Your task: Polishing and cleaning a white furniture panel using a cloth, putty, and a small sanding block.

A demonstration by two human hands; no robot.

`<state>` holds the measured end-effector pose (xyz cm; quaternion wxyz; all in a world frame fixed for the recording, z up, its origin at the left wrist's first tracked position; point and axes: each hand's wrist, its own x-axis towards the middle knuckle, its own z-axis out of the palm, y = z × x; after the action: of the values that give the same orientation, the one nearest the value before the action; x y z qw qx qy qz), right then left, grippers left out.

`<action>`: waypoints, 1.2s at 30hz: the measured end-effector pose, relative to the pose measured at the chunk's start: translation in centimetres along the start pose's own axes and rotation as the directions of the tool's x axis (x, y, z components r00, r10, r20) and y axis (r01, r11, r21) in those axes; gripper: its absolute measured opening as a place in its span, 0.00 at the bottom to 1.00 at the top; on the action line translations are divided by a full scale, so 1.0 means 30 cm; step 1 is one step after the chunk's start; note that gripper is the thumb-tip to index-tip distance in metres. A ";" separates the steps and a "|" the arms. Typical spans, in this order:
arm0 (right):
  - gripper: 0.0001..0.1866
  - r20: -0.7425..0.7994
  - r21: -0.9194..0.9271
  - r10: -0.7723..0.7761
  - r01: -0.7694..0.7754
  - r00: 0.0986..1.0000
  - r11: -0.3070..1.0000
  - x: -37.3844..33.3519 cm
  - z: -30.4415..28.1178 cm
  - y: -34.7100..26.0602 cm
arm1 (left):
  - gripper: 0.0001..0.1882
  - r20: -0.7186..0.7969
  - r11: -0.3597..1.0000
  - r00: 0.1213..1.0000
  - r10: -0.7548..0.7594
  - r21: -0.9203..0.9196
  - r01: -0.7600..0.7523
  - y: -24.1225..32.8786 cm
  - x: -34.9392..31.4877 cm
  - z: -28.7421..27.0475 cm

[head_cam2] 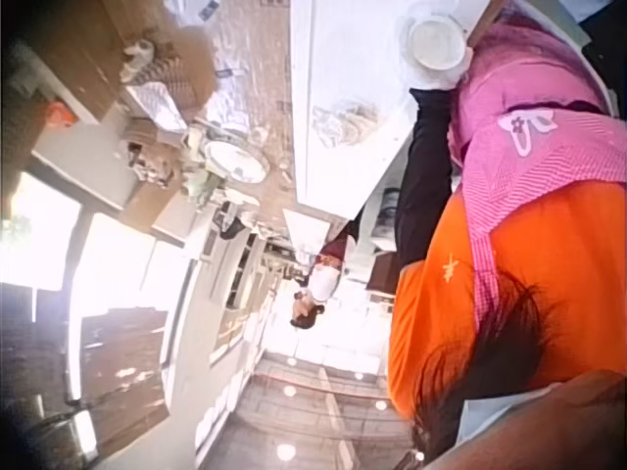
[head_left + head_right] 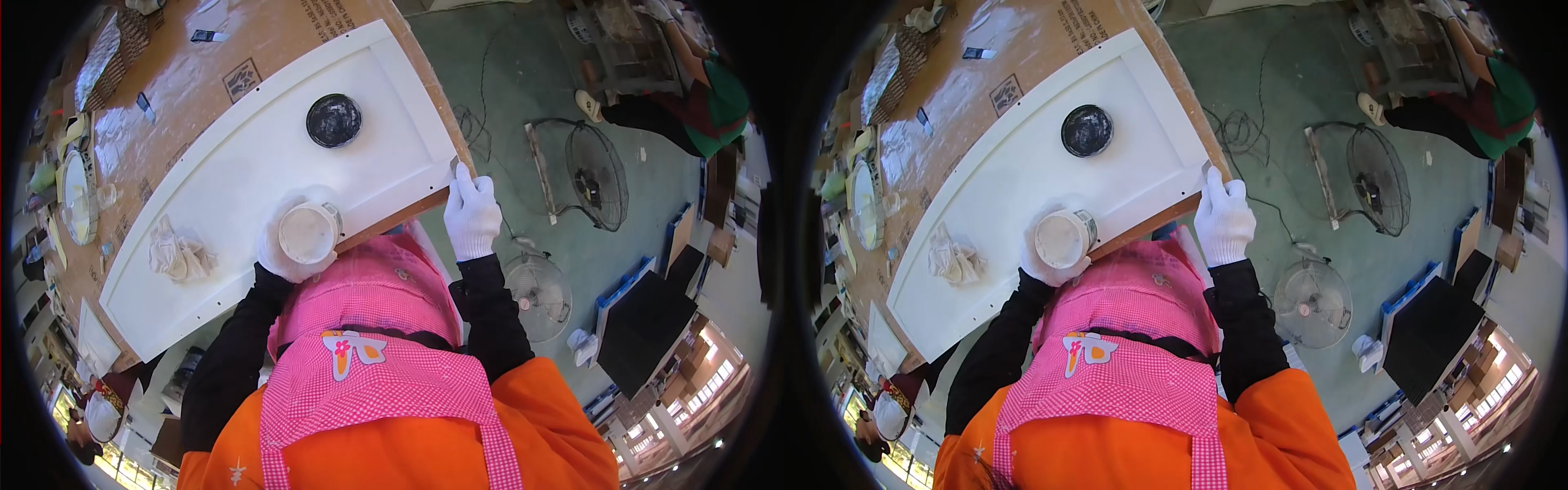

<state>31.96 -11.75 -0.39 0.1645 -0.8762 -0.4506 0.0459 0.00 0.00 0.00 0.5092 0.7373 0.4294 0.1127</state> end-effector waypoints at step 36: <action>0.17 0.023 -0.164 -0.120 0.122 0.992 0.979 0.102 -0.110 0.098 | 0.56 0.054 0.994 0.992 -0.111 0.014 0.110 0.042 0.017 -0.019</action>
<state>36.80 -11.67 1.95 0.0909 -0.8574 -0.5065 0.0041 0.61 0.60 1.18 0.5223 0.7180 0.4560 0.0620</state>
